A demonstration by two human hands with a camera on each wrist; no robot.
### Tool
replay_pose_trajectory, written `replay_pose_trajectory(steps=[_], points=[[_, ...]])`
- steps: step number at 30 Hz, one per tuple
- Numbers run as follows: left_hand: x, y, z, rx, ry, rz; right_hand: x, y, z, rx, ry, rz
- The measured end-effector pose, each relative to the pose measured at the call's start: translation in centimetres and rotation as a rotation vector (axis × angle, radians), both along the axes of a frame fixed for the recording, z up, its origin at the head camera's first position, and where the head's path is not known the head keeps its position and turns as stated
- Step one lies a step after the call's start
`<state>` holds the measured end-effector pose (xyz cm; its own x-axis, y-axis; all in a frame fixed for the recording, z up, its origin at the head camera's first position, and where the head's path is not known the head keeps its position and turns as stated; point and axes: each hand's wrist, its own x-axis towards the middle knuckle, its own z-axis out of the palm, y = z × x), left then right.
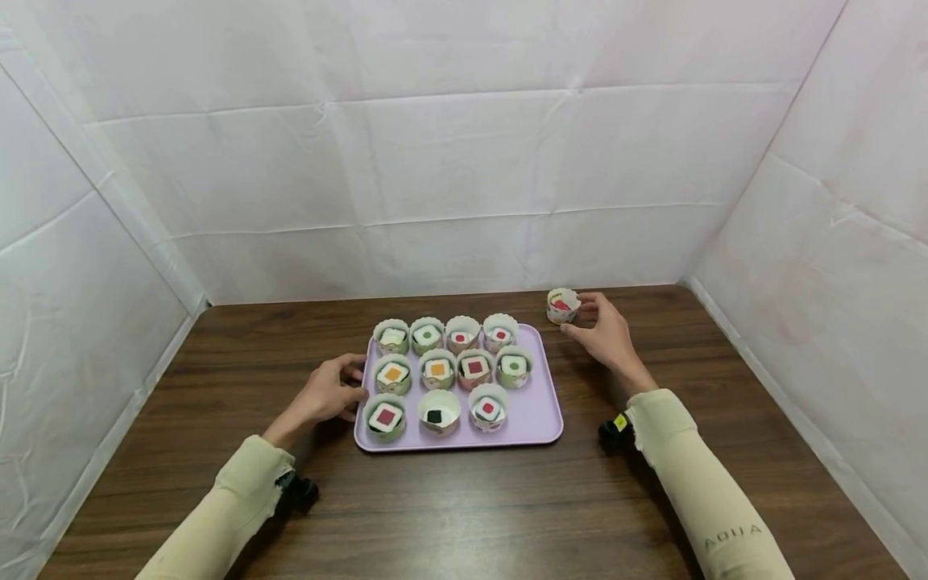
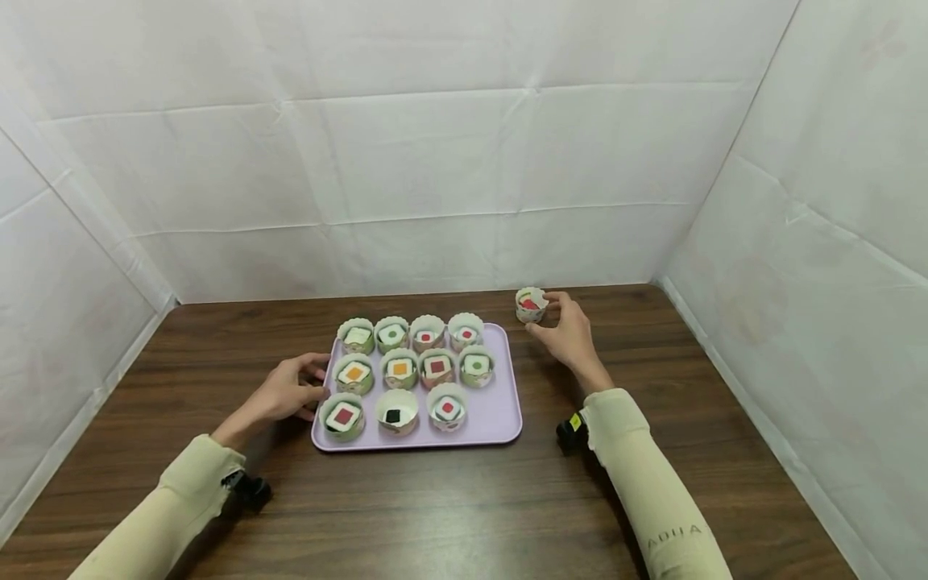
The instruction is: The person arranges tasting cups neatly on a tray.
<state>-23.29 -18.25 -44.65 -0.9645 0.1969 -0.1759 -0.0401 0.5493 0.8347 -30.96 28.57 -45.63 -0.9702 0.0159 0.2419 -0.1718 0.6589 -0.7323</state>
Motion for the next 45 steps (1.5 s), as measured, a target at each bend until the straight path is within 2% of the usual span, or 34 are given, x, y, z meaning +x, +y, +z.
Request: replay_pose_trajectory(steps=[9,26,45], points=[[0.1,0.1,0.0,0.006,-0.011,0.003,-1.5,0.3,0.2,0.047,-0.039,-0.021],[0.1,0.0,0.0,0.012,-0.010,0.011,-3.3,0.4,0.1,0.080,-0.123,0.022],[-0.1,0.0,0.0,0.029,-0.010,0.016,-5.0,0.2,-0.5,0.121,-0.142,0.005]])
